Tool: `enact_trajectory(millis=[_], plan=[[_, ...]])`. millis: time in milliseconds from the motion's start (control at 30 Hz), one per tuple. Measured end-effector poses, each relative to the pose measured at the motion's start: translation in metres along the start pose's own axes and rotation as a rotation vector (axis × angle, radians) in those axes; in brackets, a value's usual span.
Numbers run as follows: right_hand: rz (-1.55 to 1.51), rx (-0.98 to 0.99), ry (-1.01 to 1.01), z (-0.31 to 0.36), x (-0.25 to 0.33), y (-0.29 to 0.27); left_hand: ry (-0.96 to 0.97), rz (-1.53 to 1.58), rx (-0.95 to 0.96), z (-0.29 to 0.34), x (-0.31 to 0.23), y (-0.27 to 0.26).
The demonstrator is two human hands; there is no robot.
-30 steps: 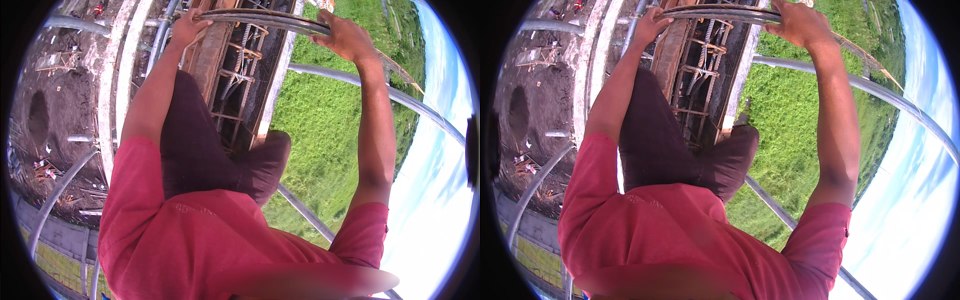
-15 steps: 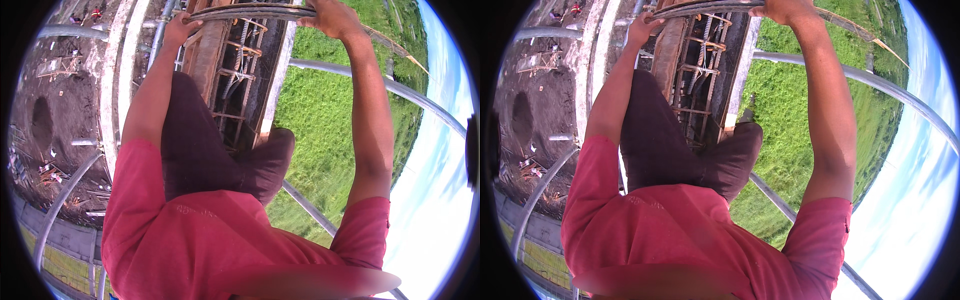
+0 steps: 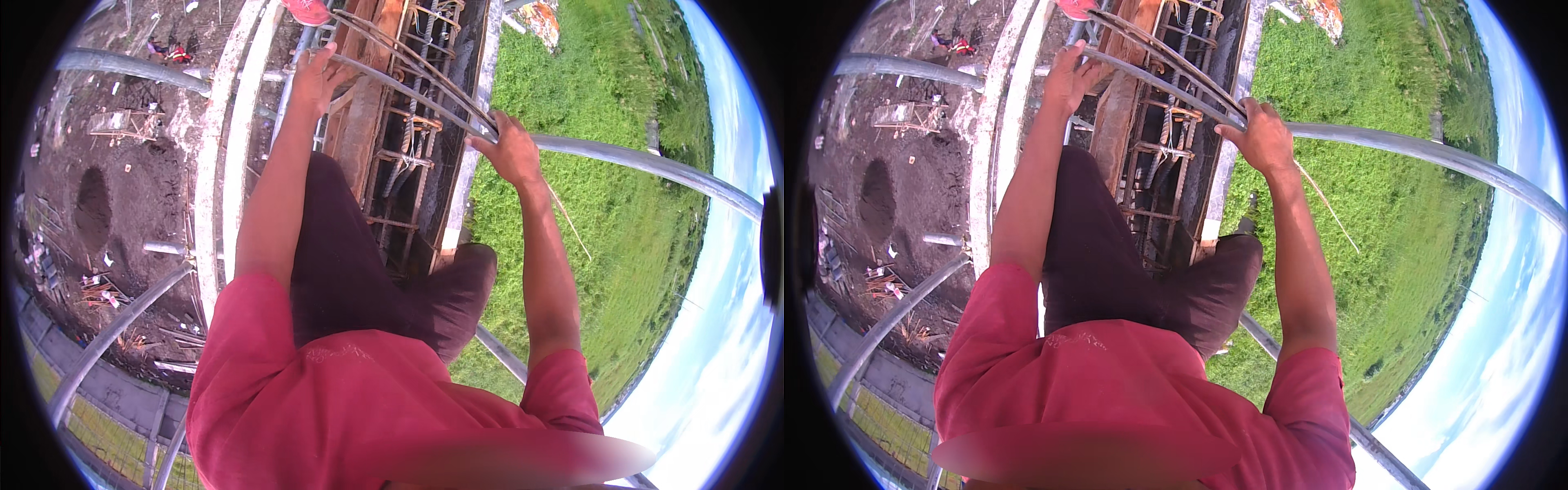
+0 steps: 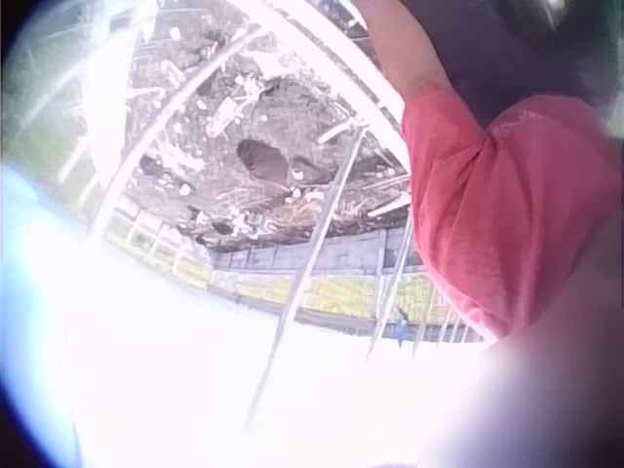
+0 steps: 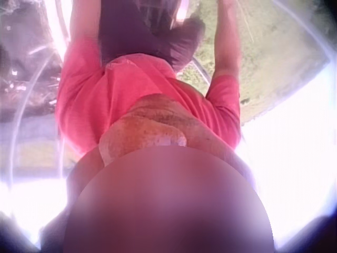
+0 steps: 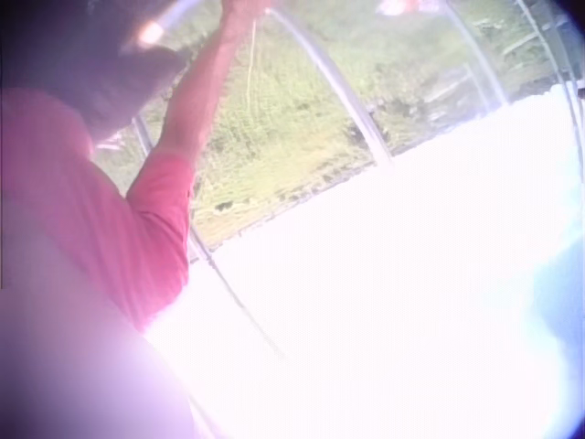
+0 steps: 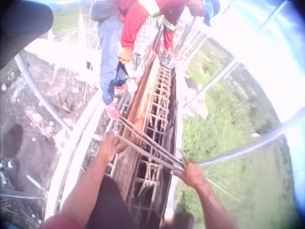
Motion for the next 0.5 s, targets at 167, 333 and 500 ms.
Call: enact_trajectory(millis=[167, 333, 500], plan=[[-0.142, -0.209, 0.030, 0.057, -0.002, 0.009, -0.061, 0.032, 0.074, 0.039, 0.017, 0.064], [-0.316, -0.275, 0.045, 0.102, -0.004, 0.018, 0.081, 0.033, 0.191, 0.082, 0.027, 0.131], [-0.466, -0.419, 0.091, 0.127, -0.021, 0.008, 0.254, -0.139, 0.302, 0.120, 0.009, 0.215]])
Point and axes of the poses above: each hand's wrist, its own z-axis away from the middle knuckle, its own y-axis out of the palm, x = y × z, the point moved 4 cm from there along -z, towards the middle knuckle, and after that the axes turned 13 degrees about z, right-handed, at the moved point
